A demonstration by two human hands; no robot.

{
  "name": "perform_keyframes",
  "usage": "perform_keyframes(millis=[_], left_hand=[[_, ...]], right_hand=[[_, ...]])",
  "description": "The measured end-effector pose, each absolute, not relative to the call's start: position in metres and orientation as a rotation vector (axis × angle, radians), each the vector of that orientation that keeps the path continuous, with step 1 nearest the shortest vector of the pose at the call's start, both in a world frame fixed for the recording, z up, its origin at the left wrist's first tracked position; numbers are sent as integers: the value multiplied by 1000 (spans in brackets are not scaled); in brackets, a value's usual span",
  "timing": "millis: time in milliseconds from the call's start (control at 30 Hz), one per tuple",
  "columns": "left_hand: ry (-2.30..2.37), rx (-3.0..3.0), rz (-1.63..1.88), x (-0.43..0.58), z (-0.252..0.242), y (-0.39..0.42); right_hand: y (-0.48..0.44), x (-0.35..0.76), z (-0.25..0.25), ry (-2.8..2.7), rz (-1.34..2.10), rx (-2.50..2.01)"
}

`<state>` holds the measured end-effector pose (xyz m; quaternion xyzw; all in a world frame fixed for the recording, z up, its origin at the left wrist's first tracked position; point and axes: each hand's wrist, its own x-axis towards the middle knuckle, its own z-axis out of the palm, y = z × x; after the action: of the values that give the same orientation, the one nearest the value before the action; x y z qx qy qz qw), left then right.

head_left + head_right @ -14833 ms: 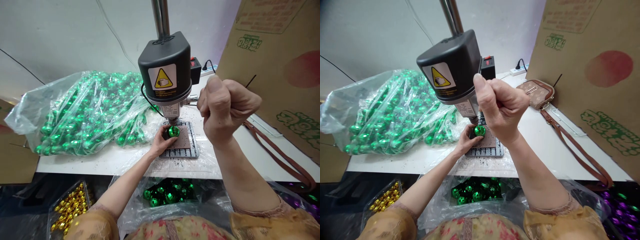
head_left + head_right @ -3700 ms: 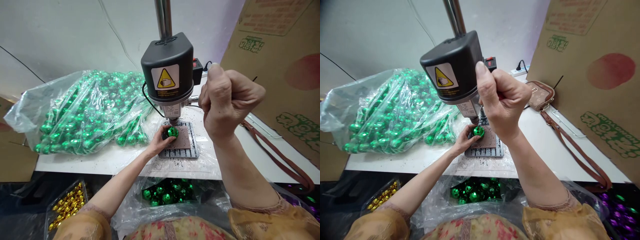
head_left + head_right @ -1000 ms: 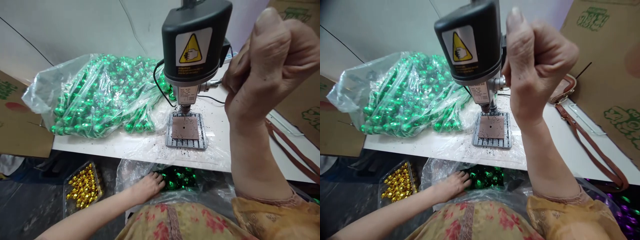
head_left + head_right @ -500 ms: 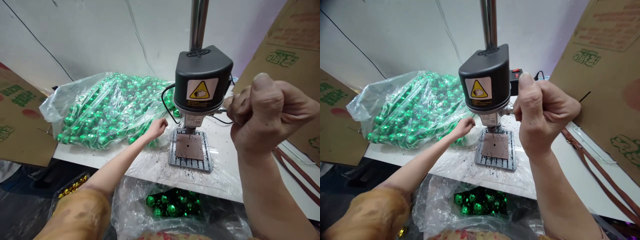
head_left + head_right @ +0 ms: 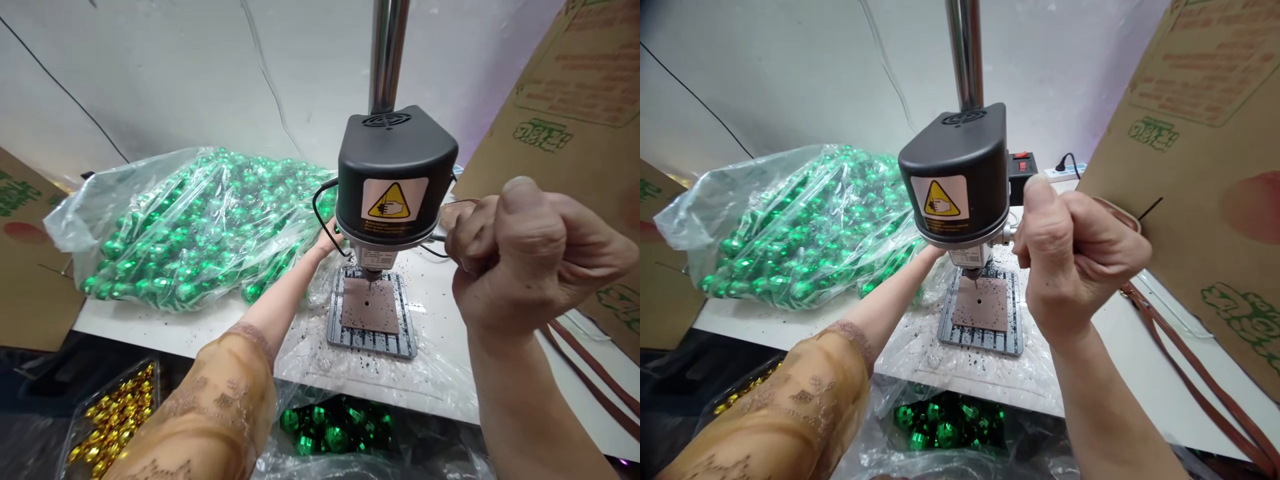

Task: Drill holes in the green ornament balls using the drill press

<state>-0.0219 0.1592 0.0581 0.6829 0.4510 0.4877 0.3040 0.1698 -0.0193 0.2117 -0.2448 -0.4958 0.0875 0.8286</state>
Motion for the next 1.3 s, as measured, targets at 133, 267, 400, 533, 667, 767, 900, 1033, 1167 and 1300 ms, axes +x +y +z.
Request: perform_keyframes(millis=[133, 267, 400, 533, 667, 767, 900, 1033, 1167, 1300], left_hand=[[1229, 1569, 1224, -44, 64, 131], [1173, 1183, 1280, -66, 69, 80], [1105, 1088, 1392, -68, 70, 24], [1068, 1164, 1303, -48, 57, -7], [1013, 1256, 1255, -25, 36, -10], [982, 1310, 1222, -17, 24, -4], [940, 1372, 1207, -12, 18, 0], [902, 1389, 1158, -10, 15, 0], [922, 1482, 1148, -7, 12, -4], [971, 1624, 1103, -4, 16, -11]], right_hand=[[-21, 168, 211, -1039, 202, -527], [-23, 168, 211, -1050, 237, -505], [-20, 170, 209, -1056, 241, -477], [-16, 172, 209, -1070, 232, -418], [-16, 173, 208, -1112, 244, -398], [-17, 172, 208, -1121, 214, -436], [-19, 172, 206, -1141, 191, -498], [-19, 173, 205, -1121, 226, -448], [-16, 172, 205, -1093, 254, -376], [-15, 172, 206, -1105, 252, -348]])
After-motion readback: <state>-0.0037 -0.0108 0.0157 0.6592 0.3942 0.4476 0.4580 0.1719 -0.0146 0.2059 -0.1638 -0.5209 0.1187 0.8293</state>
